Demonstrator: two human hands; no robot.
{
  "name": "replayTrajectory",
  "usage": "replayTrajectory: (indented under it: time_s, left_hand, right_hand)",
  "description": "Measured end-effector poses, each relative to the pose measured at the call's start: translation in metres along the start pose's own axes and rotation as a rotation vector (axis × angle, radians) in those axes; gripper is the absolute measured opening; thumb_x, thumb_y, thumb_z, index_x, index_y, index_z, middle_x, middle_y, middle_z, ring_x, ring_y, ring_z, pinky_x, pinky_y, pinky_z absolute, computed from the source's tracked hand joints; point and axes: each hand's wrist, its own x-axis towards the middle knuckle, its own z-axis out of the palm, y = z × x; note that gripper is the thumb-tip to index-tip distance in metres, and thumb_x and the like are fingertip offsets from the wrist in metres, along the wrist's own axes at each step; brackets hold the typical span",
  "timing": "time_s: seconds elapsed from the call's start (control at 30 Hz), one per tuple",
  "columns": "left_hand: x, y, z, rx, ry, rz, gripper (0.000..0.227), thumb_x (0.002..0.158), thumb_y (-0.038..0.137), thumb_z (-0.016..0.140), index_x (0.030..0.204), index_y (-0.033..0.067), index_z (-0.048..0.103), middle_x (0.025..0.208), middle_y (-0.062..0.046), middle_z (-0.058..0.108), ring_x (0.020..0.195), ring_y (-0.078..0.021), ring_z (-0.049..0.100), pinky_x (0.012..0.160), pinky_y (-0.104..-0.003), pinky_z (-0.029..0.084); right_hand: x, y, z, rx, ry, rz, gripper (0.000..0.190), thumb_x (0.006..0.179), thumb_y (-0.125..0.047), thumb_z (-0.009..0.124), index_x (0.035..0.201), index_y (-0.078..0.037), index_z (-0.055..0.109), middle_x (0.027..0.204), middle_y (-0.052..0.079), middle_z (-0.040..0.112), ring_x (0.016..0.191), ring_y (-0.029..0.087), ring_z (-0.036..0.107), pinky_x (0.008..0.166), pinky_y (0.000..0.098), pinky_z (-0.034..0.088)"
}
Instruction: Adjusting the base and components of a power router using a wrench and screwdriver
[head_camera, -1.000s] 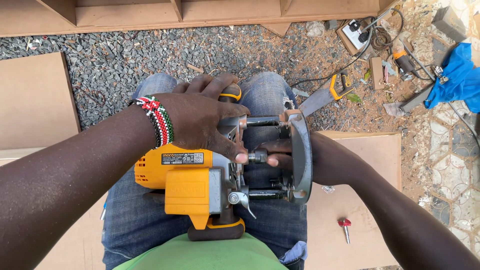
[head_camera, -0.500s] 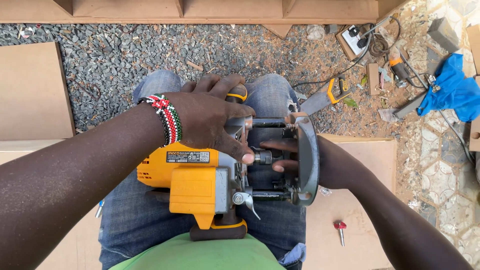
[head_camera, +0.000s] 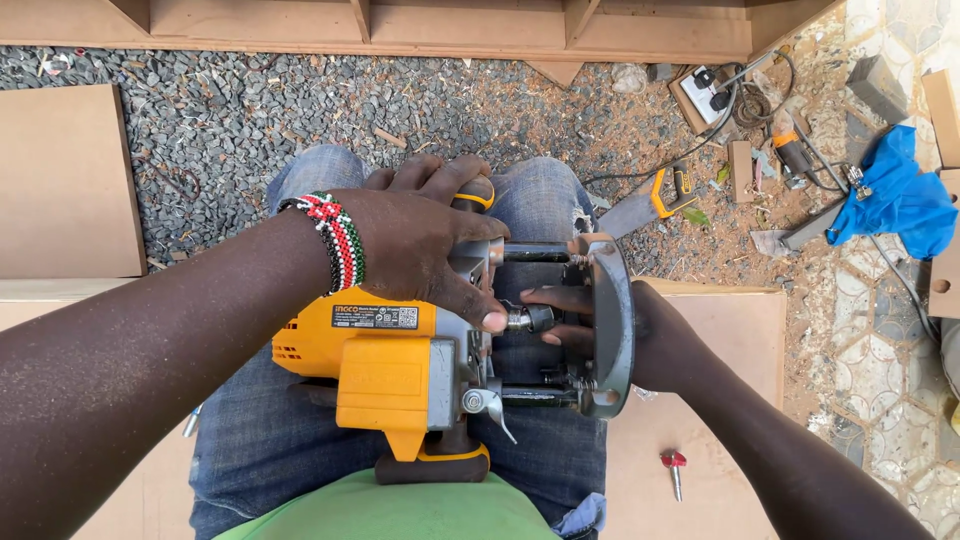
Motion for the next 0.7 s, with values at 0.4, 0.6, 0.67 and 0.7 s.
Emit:
replayTrajectory:
  time_s: [0.4,0.6,0.67,0.7]
  left_hand:
    - [-0.004,-0.007,-0.006,-0.021,-0.032,0.037,0.123,0.069,0.097,0.07,0.182,0.0548,0.047,0.206,0.002,-0.013,0.186,-0.0419,-0.014,0.145,-0.075,0.004]
    - [-0.006,-0.031,0.017,-0.176,0.052,0.141,0.113,0.08,0.09,0.076,0.183,0.0525,0.048,0.206,0.004,-0.004,0.188,-0.0409,-0.017,0.143,-0.078,0.009]
    - [-0.001,-0.045,0.034,-0.307,0.288,0.246,0.101,0.083,0.073,0.097,0.175,0.0479,0.063,0.203,0.001,0.016,0.188,-0.0368,-0.004,0.14,-0.071,0.006]
    - [-0.001,-0.039,0.04,-0.293,0.29,0.259,0.101,0.083,0.073,0.097,0.175,0.0479,0.063,0.203,0.001,0.016,0.188,-0.0368,-0.004,0.14,-0.071,0.006]
  right_hand:
    - [-0.06,-0.013,-0.021,0.423,0.301,0.08,0.034,0.111,-0.022,0.081,0.142,-0.012,0.087,0.075,-0.003,0.052,0.068,0.01,0.042,0.061,0.0301,0.036]
    - [-0.113,-0.025,-0.024,0.689,0.684,0.04,0.047,0.105,-0.033,0.082,0.135,0.003,0.079,0.109,0.01,0.075,0.096,0.015,0.069,0.084,0.0298,0.068]
    - [-0.11,-0.045,-0.023,0.866,0.82,-0.137,0.051,0.104,-0.029,0.081,0.134,0.011,0.073,0.109,0.015,0.067,0.082,0.019,0.07,0.071,0.0291,0.054]
    - [-0.111,-0.055,-0.024,0.859,0.838,-0.142,0.051,0.104,-0.029,0.081,0.134,0.011,0.073,0.109,0.015,0.067,0.082,0.019,0.07,0.071,0.0291,0.054]
